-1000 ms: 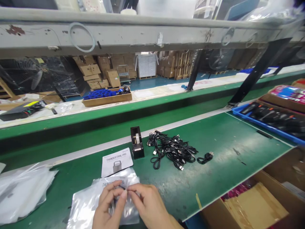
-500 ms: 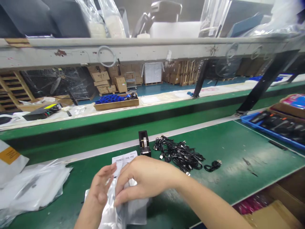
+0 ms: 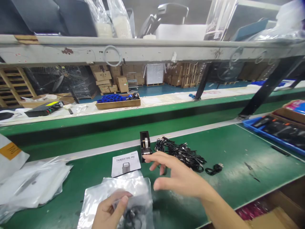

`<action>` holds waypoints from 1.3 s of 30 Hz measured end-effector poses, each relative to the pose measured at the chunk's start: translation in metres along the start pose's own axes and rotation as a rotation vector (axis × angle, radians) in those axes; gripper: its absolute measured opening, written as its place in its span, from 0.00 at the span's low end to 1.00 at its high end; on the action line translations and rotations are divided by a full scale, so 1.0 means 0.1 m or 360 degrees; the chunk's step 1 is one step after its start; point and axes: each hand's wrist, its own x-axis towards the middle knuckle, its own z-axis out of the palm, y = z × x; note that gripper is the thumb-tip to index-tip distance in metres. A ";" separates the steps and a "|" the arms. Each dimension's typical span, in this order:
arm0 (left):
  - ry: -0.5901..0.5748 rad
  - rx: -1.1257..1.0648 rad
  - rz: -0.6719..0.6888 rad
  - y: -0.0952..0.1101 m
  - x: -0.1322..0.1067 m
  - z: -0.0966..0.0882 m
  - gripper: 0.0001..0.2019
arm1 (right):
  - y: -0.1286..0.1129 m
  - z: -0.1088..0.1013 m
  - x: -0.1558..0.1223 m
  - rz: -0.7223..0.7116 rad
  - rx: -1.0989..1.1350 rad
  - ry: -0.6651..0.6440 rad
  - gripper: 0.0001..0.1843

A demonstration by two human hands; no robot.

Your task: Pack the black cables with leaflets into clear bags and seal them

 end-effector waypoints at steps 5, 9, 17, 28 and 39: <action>0.0104 0.0021 0.0030 0.01 0.05 0.04 0.14 | 0.34 0.50 -0.02 0.0314 0.0336 0.0222 0.18; 0.0124 -0.0107 -0.0137 0.01 0.07 0.00 0.15 | 0.45 0.66 0.06 0.0429 0.0532 0.0317 0.16; 0.0212 -0.0272 -0.0262 -0.03 0.09 0.02 0.17 | 0.51 0.60 0.13 0.0445 0.1059 0.0659 0.11; 0.0121 -0.0120 -0.0181 -0.02 0.11 0.06 0.16 | 0.65 0.53 0.13 0.0430 0.0690 0.0242 0.08; 0.0019 -0.0578 -0.0403 -0.12 0.20 0.08 0.21 | 0.67 0.43 0.07 -0.0012 0.0278 0.0212 0.25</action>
